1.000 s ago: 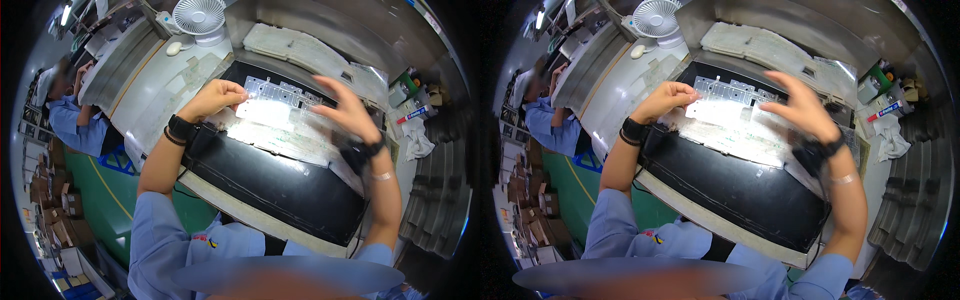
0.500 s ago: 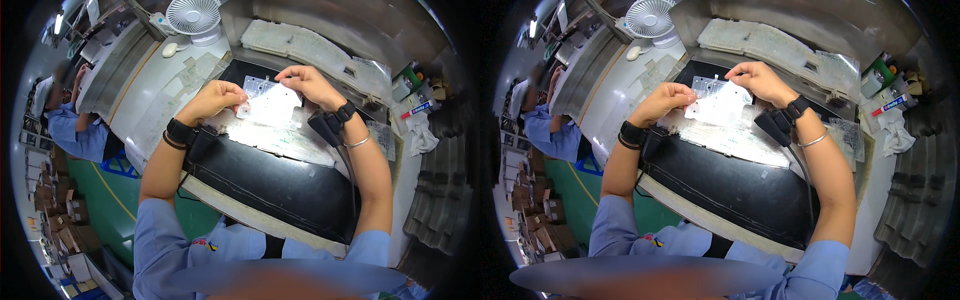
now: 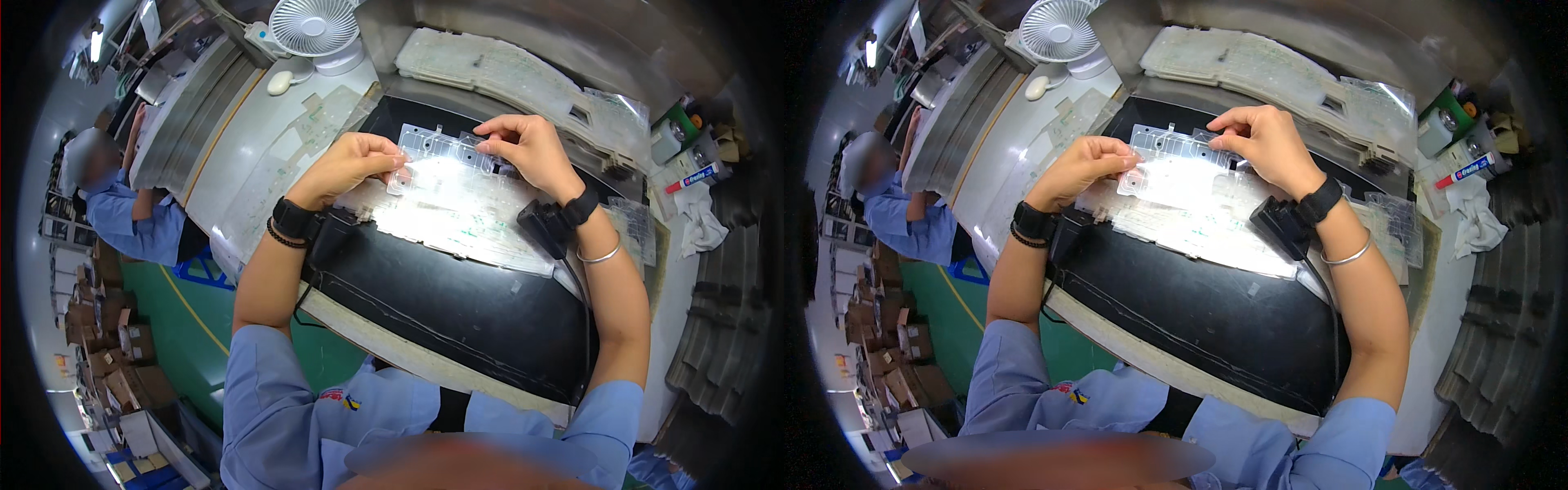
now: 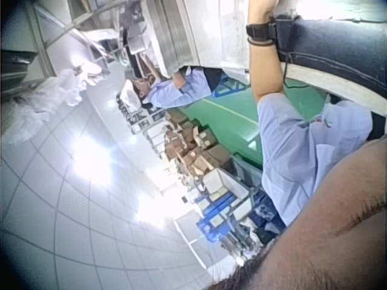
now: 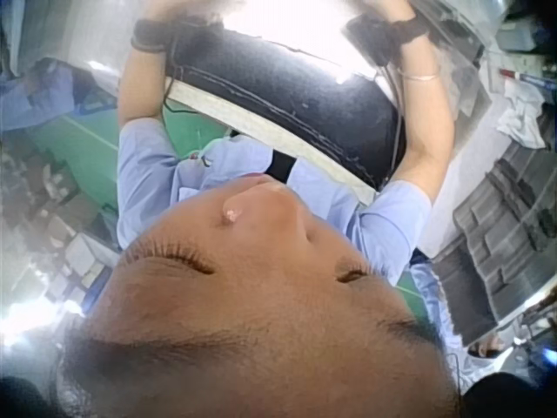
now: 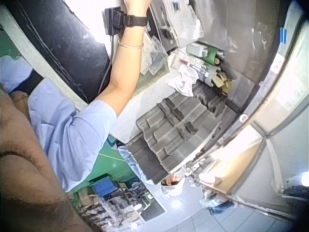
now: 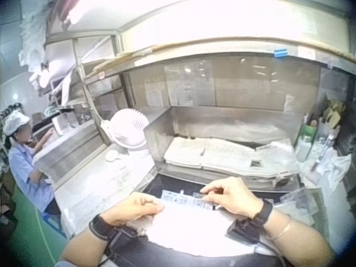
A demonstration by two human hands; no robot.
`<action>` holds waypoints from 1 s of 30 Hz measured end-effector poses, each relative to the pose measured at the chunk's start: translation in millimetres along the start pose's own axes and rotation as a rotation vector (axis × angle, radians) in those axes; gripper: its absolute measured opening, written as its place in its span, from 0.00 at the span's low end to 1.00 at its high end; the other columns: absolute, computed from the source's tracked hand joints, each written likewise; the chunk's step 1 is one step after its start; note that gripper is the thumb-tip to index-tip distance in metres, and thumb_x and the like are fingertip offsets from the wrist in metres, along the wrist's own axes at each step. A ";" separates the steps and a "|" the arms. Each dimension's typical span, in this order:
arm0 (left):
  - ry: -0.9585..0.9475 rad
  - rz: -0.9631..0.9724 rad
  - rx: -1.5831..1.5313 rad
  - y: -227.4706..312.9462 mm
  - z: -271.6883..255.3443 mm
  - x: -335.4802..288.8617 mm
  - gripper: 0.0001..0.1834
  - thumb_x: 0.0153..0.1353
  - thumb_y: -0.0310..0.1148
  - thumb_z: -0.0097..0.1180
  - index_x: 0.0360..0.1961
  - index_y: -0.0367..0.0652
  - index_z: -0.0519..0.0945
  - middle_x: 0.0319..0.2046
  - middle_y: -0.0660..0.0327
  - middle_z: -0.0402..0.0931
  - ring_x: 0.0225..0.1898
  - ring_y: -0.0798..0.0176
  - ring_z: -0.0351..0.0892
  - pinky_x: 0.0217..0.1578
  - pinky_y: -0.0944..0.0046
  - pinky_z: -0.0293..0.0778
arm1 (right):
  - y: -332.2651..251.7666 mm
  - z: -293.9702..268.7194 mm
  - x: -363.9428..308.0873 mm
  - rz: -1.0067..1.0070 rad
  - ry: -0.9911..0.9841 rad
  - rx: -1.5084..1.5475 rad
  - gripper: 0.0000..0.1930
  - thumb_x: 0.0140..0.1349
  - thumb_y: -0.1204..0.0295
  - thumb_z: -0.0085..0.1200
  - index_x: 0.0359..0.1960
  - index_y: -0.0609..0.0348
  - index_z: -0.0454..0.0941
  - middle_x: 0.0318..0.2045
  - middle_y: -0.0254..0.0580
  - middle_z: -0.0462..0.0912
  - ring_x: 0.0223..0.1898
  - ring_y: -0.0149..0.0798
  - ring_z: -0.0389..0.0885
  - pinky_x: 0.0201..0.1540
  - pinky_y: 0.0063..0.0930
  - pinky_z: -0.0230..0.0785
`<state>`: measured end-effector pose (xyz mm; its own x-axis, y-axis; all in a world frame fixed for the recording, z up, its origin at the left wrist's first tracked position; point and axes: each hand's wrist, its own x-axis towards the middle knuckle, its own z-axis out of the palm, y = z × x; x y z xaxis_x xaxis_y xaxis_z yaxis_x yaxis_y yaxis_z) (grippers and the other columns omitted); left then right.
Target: Inspecting and stacking transparent keyboard circuit membranes at a workstation.
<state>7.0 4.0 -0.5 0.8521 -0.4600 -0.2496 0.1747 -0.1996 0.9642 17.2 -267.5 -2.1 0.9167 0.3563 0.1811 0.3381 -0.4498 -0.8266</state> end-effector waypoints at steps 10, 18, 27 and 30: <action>0.006 0.001 0.051 -0.7 -1.3 1.1 0.08 0.55 0.31 0.55 0.32 0.38 0.78 0.26 0.66 0.76 0.26 0.78 0.70 0.29 0.80 0.66 | -0.7 0.7 -2.4 -0.428 0.189 -0.347 0.04 0.50 0.77 0.54 0.29 0.62 0.78 0.28 0.41 0.80 0.28 0.31 0.77 0.33 0.21 0.68; -0.014 -0.008 0.062 -4.6 -3.9 2.2 0.08 0.55 0.31 0.55 0.32 0.37 0.78 0.26 0.67 0.75 0.26 0.78 0.69 0.29 0.79 0.65 | -1.8 -6.8 7.6 0.014 -0.133 0.124 0.09 0.53 0.77 0.53 0.37 0.63 0.75 0.28 0.36 0.80 0.31 0.27 0.76 0.36 0.19 0.67; -0.028 0.017 0.052 -2.2 -2.5 1.0 0.08 0.55 0.31 0.55 0.33 0.37 0.78 0.25 0.68 0.75 0.26 0.78 0.68 0.29 0.80 0.64 | -19.7 -14.4 21.4 0.063 -0.338 0.181 0.22 0.48 0.77 0.60 0.47 0.62 0.69 0.32 0.40 0.81 0.35 0.25 0.76 0.39 0.18 0.66; -0.034 0.026 0.045 -2.7 -2.1 1.3 0.08 0.55 0.31 0.55 0.32 0.38 0.78 0.25 0.68 0.74 0.26 0.79 0.68 0.28 0.80 0.64 | -22.7 -11.0 25.7 0.075 -0.405 0.161 0.25 0.47 0.77 0.61 0.50 0.61 0.68 0.32 0.39 0.81 0.34 0.23 0.76 0.41 0.18 0.66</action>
<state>8.7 5.7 -3.2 0.8386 -0.4946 -0.2282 0.1296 -0.2258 0.9655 35.5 -257.1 27.2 0.7694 0.6338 -0.0795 0.2068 -0.3649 -0.9078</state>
